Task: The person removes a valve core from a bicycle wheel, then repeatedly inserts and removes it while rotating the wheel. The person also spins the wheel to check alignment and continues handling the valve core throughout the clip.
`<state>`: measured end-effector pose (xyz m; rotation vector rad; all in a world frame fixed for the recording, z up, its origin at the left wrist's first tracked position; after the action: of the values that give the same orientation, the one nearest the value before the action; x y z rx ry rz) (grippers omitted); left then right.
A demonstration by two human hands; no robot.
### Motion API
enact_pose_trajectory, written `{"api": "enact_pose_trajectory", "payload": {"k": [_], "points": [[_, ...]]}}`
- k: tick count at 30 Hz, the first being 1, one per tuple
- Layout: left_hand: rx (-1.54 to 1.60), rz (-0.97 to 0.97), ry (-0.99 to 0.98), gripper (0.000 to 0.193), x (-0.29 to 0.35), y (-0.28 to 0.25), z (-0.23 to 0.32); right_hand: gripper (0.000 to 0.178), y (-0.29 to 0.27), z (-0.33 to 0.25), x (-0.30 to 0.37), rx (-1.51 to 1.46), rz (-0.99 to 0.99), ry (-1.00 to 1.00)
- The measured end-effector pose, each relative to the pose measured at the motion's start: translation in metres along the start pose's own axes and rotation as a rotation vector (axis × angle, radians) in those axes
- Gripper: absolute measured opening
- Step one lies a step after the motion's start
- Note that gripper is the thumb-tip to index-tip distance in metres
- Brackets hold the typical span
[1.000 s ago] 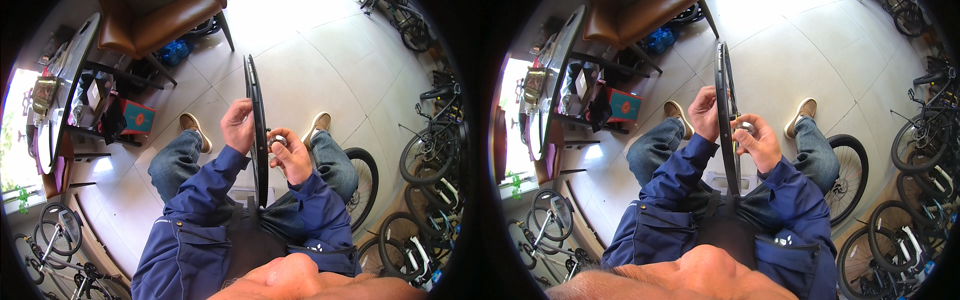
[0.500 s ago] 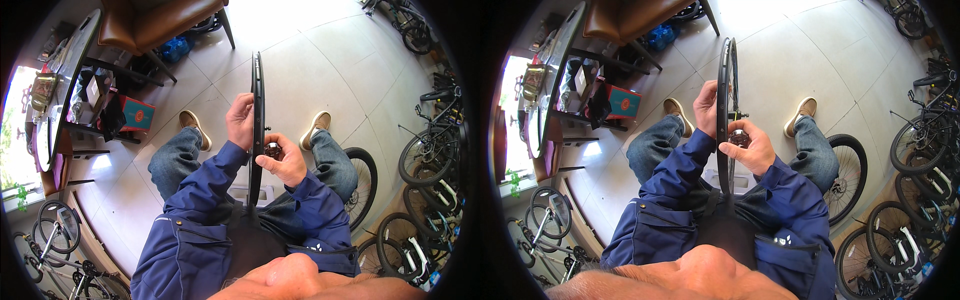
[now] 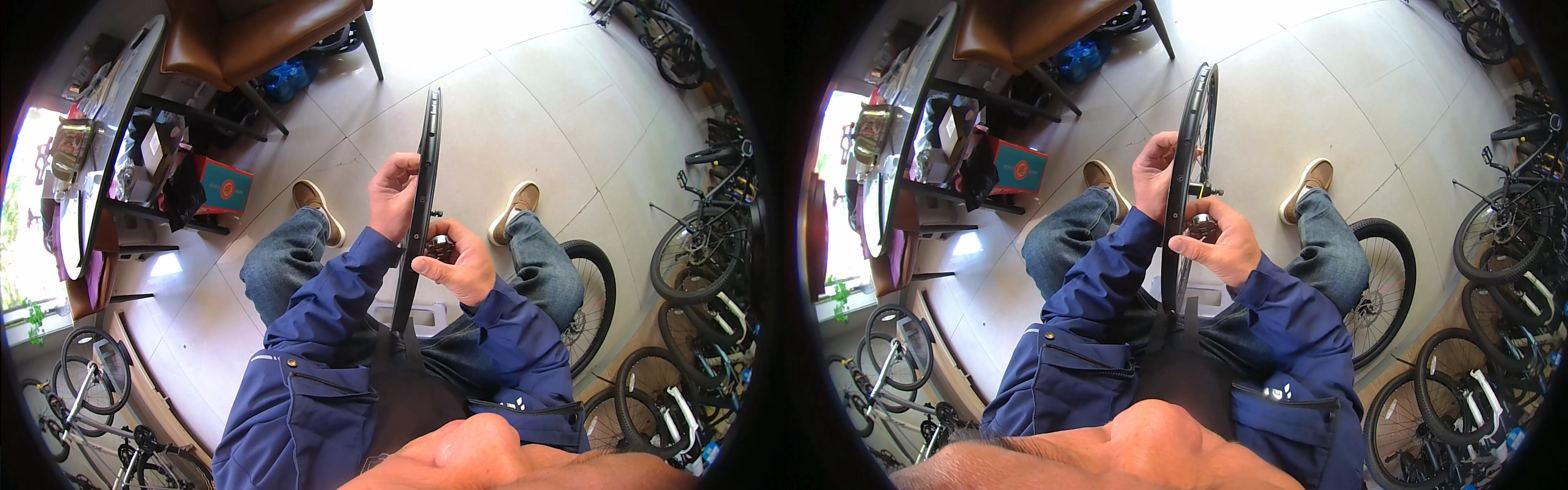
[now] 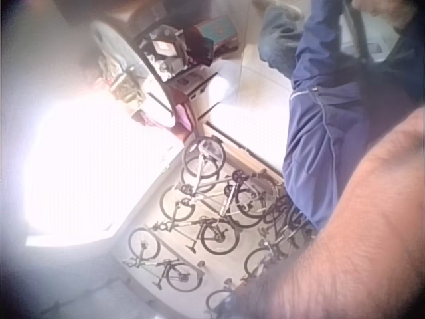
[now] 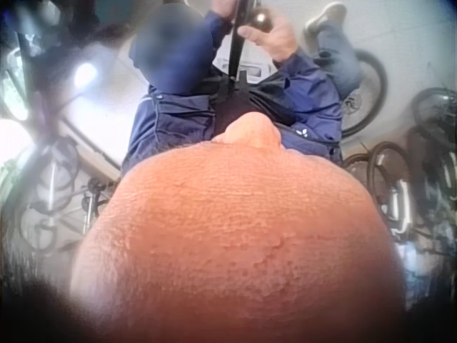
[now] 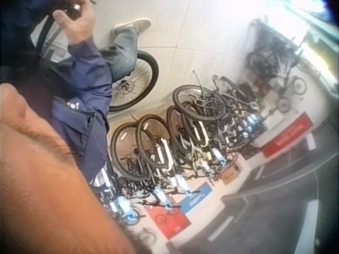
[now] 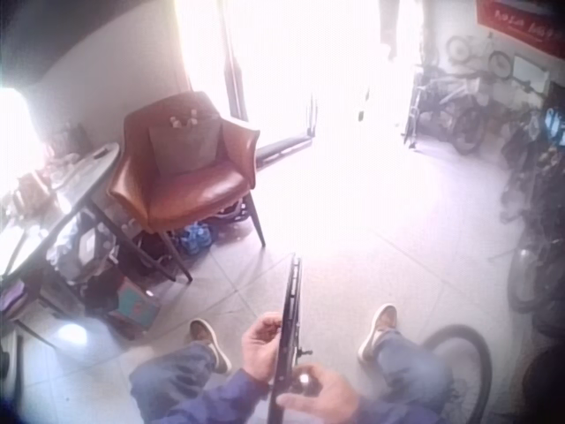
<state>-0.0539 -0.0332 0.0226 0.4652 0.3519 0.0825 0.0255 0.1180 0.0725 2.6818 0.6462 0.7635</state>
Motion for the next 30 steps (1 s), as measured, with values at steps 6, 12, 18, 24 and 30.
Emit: {"api": "enact_pose_trajectory", "payload": {"k": [6, 12, 18, 24, 30], "points": [[-0.1, 0.006, 0.085, 0.01, 0.0, -0.003, 0.0, 0.044, 0.002, -0.002, 0.002, 0.007, -0.004, 0.007], [-0.133, 0.003, 0.126, 0.011, -0.001, 0.0, 0.002, 0.039, 0.0, -0.004, 0.003, -0.003, -0.006, 0.022], [-0.031, 0.016, 0.063, 0.013, 0.0, -0.006, 0.0, 0.039, 0.002, -0.002, 0.002, 0.024, 0.011, -0.012], [-0.176, -0.037, 0.141, 0.013, 0.003, -0.007, 0.002, 0.04, 0.003, -0.001, 0.003, -0.006, -0.009, -0.001], [-0.165, -0.017, 0.051, 0.015, 0.003, 0.003, 0.012, 0.04, 0.002, -0.005, 0.005, 0.01, -0.001, 0.014]]}}
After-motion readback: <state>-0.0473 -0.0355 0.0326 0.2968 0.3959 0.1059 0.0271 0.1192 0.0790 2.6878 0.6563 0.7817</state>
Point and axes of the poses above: each hand's wrist, its own x-axis away from the middle knuckle, its own y-axis out of the palm, z = x × y, the point moved 3 cm from there along -x, towards the middle knuckle, and after that the axes turned 10 degrees about y, right-handed, at the moved point
